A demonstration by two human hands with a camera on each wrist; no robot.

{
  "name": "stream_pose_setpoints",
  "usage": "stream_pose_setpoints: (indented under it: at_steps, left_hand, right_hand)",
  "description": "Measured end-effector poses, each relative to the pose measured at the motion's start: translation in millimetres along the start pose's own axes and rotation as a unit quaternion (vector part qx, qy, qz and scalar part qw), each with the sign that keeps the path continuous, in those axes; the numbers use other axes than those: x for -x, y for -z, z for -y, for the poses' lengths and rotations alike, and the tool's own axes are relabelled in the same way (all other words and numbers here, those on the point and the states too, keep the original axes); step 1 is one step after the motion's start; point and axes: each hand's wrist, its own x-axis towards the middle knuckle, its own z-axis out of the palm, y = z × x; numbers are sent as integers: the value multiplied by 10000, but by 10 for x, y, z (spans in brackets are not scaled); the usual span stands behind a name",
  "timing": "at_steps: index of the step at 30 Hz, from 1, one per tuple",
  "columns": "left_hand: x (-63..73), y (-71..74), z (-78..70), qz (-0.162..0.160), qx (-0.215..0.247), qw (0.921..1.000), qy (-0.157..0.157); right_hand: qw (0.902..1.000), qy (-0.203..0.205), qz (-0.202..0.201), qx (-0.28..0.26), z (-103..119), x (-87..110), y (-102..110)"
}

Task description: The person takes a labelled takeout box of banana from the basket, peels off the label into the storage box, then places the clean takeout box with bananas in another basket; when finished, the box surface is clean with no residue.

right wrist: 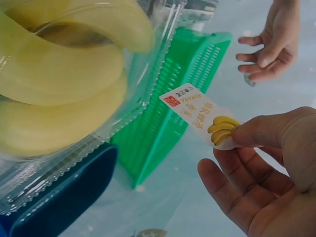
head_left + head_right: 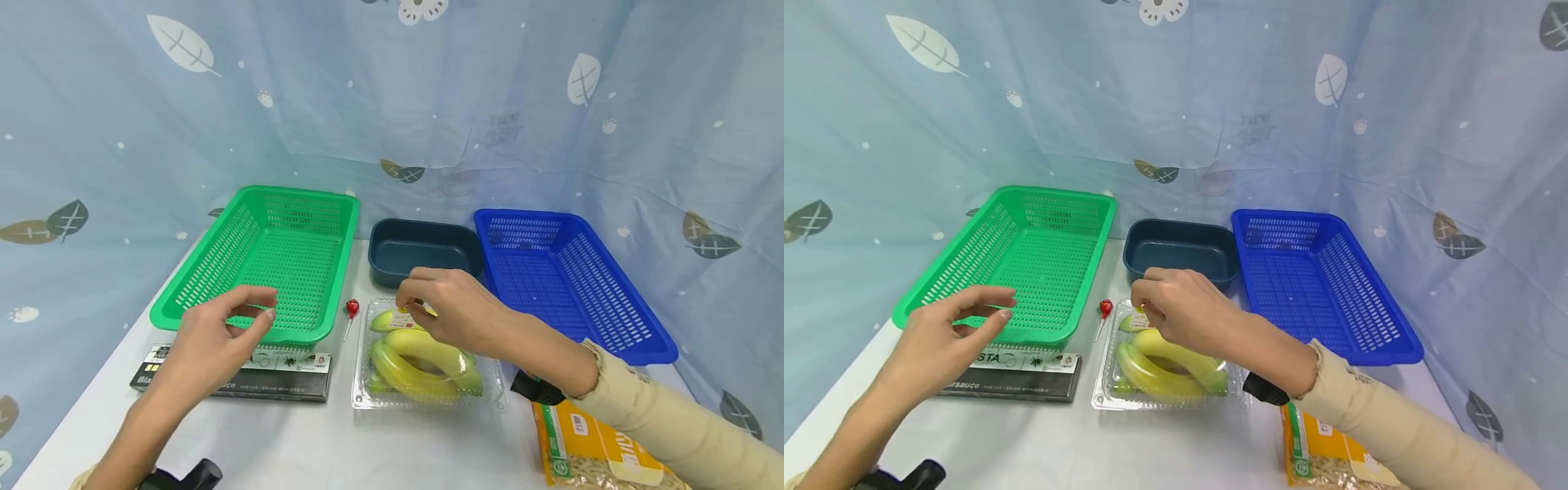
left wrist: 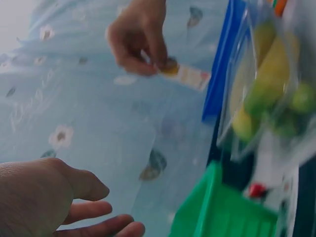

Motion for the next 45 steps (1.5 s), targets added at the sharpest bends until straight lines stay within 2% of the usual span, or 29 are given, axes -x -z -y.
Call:
stream_pose_setpoints:
  at_steps: [6,11,15,19,27,35,45]
  left_hand:
    - [-60,176,201,-183,-171,9997,51]
    - [-223,157,233,-67,-366,9992,-119]
    - [-422,95,159,224,-368,9988,-234]
    - [-620,29,37,552,-157,9980,-265]
    - [-1006,-187,-132,1136,12,9931,-274]
    - [-1352,-393,-205,1363,52,9905,-190]
    - [-1608,-597,-254,1548,-204,9877,105]
  right_hand:
    - [9999,99,-28,10,-3,-46,10]
    - [9998,160,-120,63,-39,-78,32]
    - [9996,197,-175,113,-88,-108,48]
    - [9994,176,-212,200,-135,-118,82]
    - [9993,-153,-160,302,-273,-113,184]
    - [9981,-330,-196,479,-443,-151,254]
    - [9963,-618,-173,566,-642,-181,278]
